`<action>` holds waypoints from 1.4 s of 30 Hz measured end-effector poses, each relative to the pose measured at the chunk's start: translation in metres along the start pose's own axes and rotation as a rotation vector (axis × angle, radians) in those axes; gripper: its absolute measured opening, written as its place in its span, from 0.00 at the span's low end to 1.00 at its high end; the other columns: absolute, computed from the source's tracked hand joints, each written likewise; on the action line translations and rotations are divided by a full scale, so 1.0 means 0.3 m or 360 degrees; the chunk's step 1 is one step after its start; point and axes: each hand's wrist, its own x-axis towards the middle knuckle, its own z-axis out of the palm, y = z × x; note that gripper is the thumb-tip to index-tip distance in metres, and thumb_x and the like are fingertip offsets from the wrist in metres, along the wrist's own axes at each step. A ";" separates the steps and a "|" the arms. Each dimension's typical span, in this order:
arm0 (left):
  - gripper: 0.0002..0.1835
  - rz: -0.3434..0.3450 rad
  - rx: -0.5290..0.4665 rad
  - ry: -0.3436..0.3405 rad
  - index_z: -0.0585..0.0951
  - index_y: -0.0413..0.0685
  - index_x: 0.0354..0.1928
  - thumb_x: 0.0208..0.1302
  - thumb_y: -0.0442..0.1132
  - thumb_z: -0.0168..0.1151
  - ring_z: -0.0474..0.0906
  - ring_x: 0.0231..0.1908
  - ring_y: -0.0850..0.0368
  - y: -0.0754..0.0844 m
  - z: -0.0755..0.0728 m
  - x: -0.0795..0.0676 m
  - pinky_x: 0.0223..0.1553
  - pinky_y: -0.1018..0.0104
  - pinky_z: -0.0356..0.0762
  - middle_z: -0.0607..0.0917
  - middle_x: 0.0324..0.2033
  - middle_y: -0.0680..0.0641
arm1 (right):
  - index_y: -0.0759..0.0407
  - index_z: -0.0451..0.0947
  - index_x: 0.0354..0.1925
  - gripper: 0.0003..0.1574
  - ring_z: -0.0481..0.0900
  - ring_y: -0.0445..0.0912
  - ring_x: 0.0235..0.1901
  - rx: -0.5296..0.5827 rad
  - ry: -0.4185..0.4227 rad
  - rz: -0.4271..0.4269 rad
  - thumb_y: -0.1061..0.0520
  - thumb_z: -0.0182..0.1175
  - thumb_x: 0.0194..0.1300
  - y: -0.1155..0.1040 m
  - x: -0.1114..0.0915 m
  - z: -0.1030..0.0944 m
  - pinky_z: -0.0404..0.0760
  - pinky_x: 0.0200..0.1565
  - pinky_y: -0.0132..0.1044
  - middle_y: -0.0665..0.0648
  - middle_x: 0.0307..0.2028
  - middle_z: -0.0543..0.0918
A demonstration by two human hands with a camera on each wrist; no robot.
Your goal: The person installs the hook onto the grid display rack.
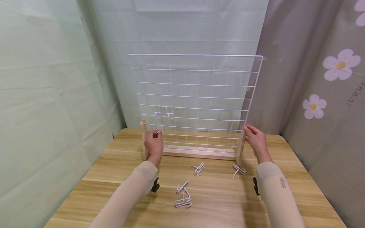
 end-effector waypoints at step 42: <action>0.05 -0.0127 0.0044 -0.0219 0.84 0.40 0.36 0.62 0.35 0.67 0.78 0.35 0.46 -0.046 -0.038 -0.014 0.40 0.53 0.76 0.84 0.33 0.43 | 0.65 0.66 0.70 0.40 0.74 0.42 0.53 -0.0022 -0.0011 -0.0027 0.39 0.53 0.72 -0.007 -0.008 -0.004 0.75 0.56 0.37 0.50 0.54 0.76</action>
